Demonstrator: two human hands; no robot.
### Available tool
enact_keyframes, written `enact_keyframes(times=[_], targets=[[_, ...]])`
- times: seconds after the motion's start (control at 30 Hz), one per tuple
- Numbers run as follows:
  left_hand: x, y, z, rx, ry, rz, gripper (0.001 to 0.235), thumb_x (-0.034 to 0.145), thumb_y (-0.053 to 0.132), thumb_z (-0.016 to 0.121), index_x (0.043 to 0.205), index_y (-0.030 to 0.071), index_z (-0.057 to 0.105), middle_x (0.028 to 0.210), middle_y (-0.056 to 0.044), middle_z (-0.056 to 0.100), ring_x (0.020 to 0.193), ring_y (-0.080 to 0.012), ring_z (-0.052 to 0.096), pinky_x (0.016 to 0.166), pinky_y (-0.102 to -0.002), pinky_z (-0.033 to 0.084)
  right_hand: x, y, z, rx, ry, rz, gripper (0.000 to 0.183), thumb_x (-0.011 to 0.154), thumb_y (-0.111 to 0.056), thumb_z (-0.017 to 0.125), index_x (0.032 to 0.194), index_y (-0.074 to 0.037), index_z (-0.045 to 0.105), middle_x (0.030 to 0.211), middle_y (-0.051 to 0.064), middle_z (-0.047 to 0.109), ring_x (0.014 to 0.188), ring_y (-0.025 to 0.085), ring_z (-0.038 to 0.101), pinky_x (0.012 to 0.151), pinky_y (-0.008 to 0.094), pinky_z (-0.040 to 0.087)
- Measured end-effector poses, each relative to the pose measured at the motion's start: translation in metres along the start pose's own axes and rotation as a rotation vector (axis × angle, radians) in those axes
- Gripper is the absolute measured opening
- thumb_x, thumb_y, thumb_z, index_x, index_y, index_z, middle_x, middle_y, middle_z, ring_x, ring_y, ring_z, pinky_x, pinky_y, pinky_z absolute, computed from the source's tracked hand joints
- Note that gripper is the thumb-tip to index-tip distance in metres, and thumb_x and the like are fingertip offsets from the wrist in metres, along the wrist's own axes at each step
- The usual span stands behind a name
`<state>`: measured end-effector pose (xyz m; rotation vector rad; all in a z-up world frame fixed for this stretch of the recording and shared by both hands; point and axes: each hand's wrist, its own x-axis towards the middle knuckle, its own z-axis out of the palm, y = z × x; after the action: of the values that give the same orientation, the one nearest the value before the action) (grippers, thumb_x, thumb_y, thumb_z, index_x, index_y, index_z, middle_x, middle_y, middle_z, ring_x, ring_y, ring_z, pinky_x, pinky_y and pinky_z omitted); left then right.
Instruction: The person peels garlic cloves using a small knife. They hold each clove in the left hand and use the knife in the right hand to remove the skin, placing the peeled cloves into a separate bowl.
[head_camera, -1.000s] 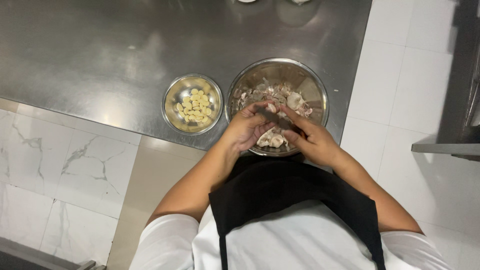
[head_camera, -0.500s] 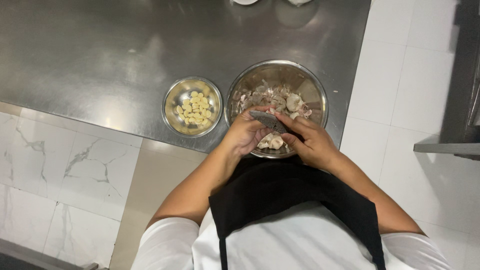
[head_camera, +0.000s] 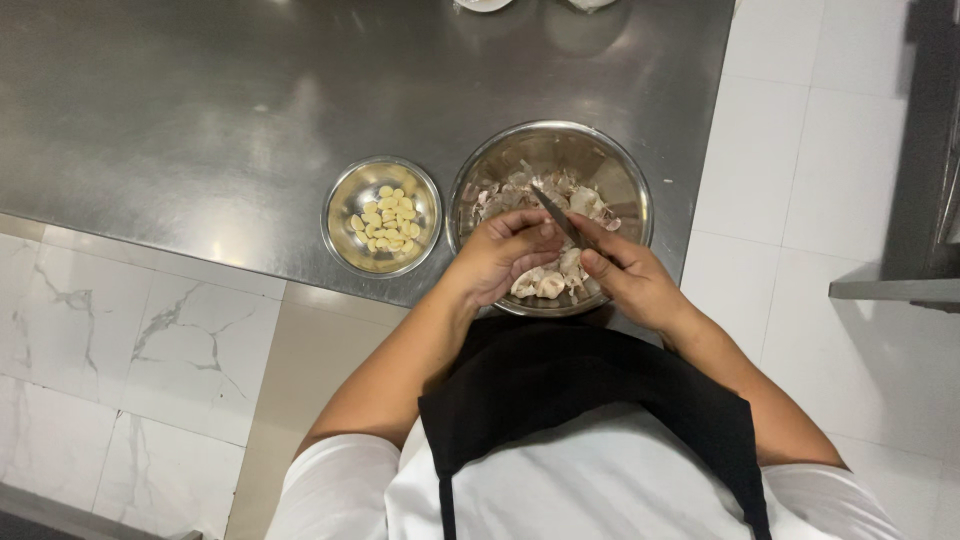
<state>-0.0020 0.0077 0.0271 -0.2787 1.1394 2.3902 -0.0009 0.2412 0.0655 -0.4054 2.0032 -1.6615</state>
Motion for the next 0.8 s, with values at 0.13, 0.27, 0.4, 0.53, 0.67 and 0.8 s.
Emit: enact_keyframes(times=[0.13,0.27,0.4,0.53,0.67,0.8], targets=[[-0.001,0.002,0.001,0.035,0.032,0.017,0.023,0.098,0.005,0.068,0.119,0.0,0.063,0.111,-0.013,0.074,0.1,-0.0246,0.072,0.091,-0.038,0.061,-0.001,-0.003,0.002,0.06,0.01,-0.019,0.064,0.103,-0.037,0.056,0.157,-0.005,0.045,0.086,-0.003,0.061,0.063,0.006,0.047,0.06,0.023,0.043],[-0.004,0.003,-0.001,0.023,0.035,0.029,0.024,0.101,0.006,0.064,0.123,-0.002,0.065,0.109,-0.013,0.073,0.098,-0.0233,0.071,0.091,-0.038,0.062,-0.002,0.001,0.002,0.19,0.043,0.049,0.063,0.104,-0.035,0.056,0.158,-0.005,0.045,0.073,-0.002,0.049,0.056,0.005,0.041,0.052,0.021,0.037],[-0.01,0.007,0.005,0.036,0.079,0.031,0.03,0.098,0.007,0.065,0.126,-0.001,0.067,0.112,-0.01,0.074,0.102,-0.0207,0.072,0.094,-0.034,0.062,-0.001,0.003,-0.002,0.287,0.004,0.054,0.066,0.104,-0.031,0.053,0.162,-0.005,0.035,0.077,-0.006,0.051,0.056,0.002,0.038,0.049,0.018,0.033],[-0.008,0.008,0.008,0.044,0.098,0.079,0.027,0.098,0.008,0.067,0.124,-0.001,0.066,0.111,-0.011,0.073,0.101,-0.021,0.071,0.093,-0.035,0.062,0.002,0.008,-0.007,0.191,-0.117,-0.157,0.079,0.101,-0.024,0.058,0.165,-0.009,0.014,0.071,-0.006,0.046,0.055,0.003,0.041,0.05,0.019,0.037],[-0.009,0.003,0.004,0.098,0.07,0.052,0.027,0.1,0.011,0.067,0.122,-0.005,0.068,0.107,-0.013,0.074,0.097,-0.0221,0.072,0.091,-0.036,0.062,0.005,0.01,-0.008,0.142,-0.185,-0.166,0.074,0.104,-0.023,0.058,0.166,-0.006,0.022,0.072,-0.006,0.045,0.058,0.004,0.042,0.054,0.021,0.037],[-0.008,0.002,0.005,0.128,0.039,0.054,0.029,0.1,0.013,0.065,0.121,-0.006,0.07,0.109,-0.014,0.075,0.098,-0.022,0.073,0.092,-0.034,0.061,0.006,0.008,-0.005,0.144,-0.181,-0.109,0.066,0.104,-0.027,0.055,0.163,-0.007,0.032,0.069,-0.006,0.048,0.054,0.004,0.044,0.05,0.021,0.039]])
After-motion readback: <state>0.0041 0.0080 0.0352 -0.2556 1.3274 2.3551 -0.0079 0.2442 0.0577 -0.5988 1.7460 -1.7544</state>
